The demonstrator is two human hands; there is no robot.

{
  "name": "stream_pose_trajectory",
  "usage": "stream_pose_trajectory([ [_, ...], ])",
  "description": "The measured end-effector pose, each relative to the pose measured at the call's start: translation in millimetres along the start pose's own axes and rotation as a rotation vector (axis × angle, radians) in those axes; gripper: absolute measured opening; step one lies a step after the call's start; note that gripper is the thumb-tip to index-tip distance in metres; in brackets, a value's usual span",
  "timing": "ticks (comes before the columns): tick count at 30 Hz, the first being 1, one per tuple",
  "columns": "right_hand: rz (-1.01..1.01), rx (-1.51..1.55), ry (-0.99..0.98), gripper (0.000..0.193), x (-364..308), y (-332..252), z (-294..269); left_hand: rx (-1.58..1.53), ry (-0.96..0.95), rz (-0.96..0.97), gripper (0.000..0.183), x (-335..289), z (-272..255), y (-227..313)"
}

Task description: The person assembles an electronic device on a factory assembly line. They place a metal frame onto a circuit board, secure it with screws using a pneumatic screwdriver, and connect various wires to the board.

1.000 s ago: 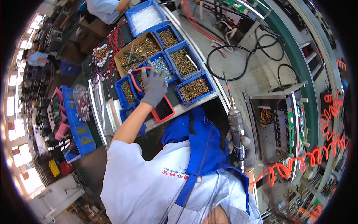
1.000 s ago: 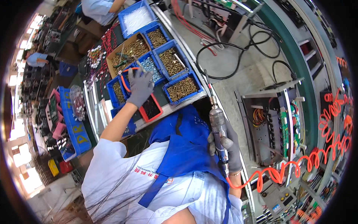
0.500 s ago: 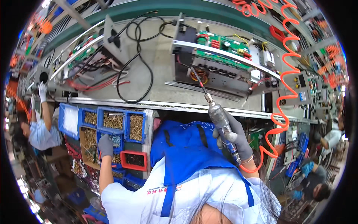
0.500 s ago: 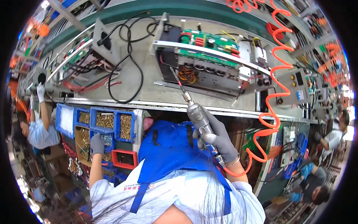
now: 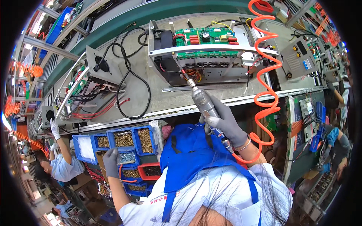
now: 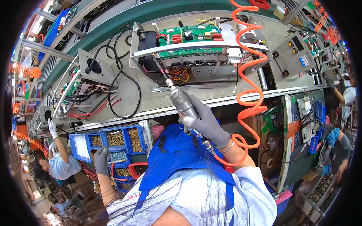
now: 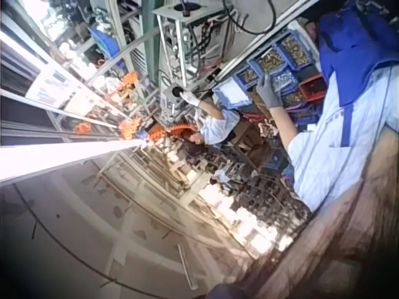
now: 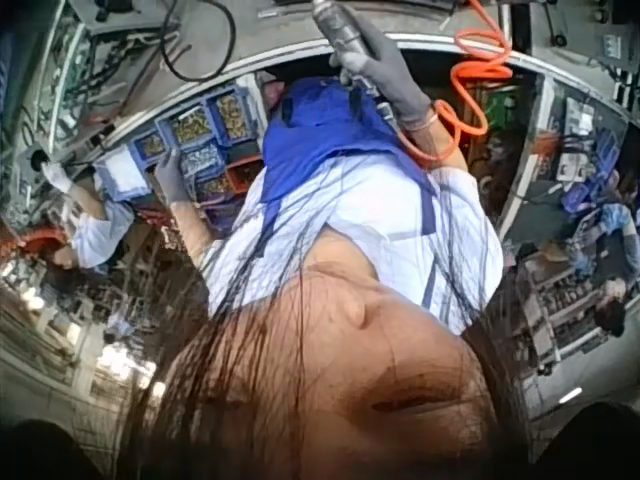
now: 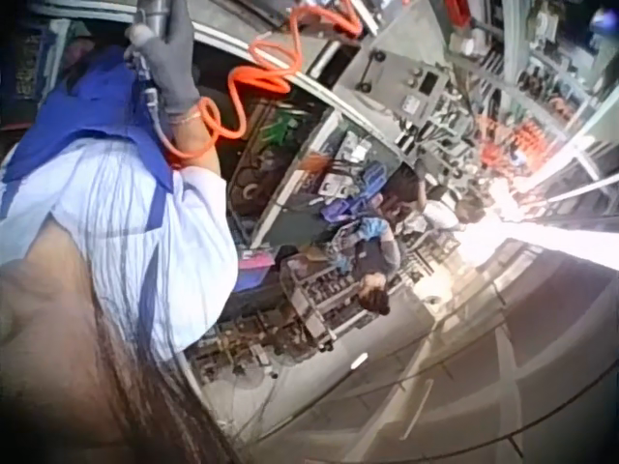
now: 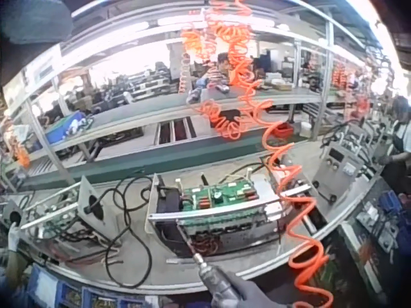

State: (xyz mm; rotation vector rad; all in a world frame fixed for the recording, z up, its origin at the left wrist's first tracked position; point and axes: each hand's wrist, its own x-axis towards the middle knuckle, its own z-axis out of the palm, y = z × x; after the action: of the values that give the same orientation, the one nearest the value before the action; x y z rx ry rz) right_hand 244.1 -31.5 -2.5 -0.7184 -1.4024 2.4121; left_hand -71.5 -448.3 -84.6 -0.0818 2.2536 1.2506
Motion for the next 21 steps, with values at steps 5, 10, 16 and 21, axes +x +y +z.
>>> stream_pose_trajectory([
  [5,-0.007,0.012,0.051,0.084,5.8,-0.3,10.4,-0.48,-0.503,0.095,0.049,20.9,59.3,86.4],
  [10,-0.024,0.053,0.076,0.084,11.0,7.8,22.5,-0.759,-1.004,-0.017,0.048,49.8,152.1,173.8],
  [16,-0.238,-0.082,0.216,0.083,24.9,54.2,36.5,-0.715,-1.229,0.078,0.042,53.8,234.6,286.5],
  [21,-0.127,0.778,-0.03,0.062,24.2,60.2,53.2,-0.481,-1.324,0.232,0.038,77.2,284.0,350.7],
])
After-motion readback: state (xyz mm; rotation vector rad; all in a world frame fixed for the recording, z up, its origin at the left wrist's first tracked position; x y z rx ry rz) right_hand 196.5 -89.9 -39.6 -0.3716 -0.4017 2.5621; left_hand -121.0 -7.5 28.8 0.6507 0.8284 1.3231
